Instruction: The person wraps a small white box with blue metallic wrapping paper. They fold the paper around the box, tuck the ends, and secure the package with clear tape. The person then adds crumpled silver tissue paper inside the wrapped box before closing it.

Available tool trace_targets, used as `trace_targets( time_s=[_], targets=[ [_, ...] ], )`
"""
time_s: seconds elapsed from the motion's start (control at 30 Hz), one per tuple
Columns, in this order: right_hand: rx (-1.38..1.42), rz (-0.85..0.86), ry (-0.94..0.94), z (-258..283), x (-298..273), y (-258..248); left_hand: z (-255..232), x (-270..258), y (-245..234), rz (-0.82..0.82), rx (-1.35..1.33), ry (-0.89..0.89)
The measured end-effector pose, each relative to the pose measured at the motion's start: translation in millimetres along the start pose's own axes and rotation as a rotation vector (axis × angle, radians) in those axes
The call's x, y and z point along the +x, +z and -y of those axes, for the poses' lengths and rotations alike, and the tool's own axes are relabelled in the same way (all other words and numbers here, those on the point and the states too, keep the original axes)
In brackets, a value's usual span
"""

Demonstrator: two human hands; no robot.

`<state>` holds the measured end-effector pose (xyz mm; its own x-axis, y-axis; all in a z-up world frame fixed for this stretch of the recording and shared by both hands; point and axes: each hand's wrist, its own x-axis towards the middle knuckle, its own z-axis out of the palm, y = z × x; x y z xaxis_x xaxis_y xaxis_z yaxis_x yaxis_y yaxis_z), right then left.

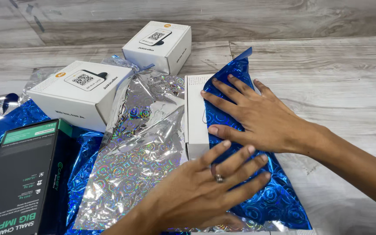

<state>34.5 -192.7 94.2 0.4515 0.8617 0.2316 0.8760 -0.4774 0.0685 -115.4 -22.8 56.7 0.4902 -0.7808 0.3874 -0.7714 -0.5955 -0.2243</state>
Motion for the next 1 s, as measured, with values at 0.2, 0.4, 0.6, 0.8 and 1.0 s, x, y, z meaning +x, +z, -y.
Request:
trace_targets(
  time_s=[0.2,0.4,0.6,0.8,1.0],
  targets=[
    [0.024,-0.034,-0.016,-0.2,-1.3,0.8,-25.1,-20.0,-2.2,-0.156,0.15,-0.033],
    [0.02,-0.025,0.007,1.6,-1.9,0.4,-26.0,-25.9,2.7,-0.179,0.287,0.14],
    [0.03,0.001,0.025,0.9,-1.9,0.9,-21.6,-44.2,-9.5,-0.173,0.215,-0.005],
    [0.044,0.017,0.036,1.3,-1.4,0.5,-11.9,-47.0,-19.8,0.001,0.542,0.211],
    [0.043,0.023,0.048,-5.1,-2.7,9.0,-33.2,-9.0,-33.8,-0.351,-0.077,-0.186]
  ],
)
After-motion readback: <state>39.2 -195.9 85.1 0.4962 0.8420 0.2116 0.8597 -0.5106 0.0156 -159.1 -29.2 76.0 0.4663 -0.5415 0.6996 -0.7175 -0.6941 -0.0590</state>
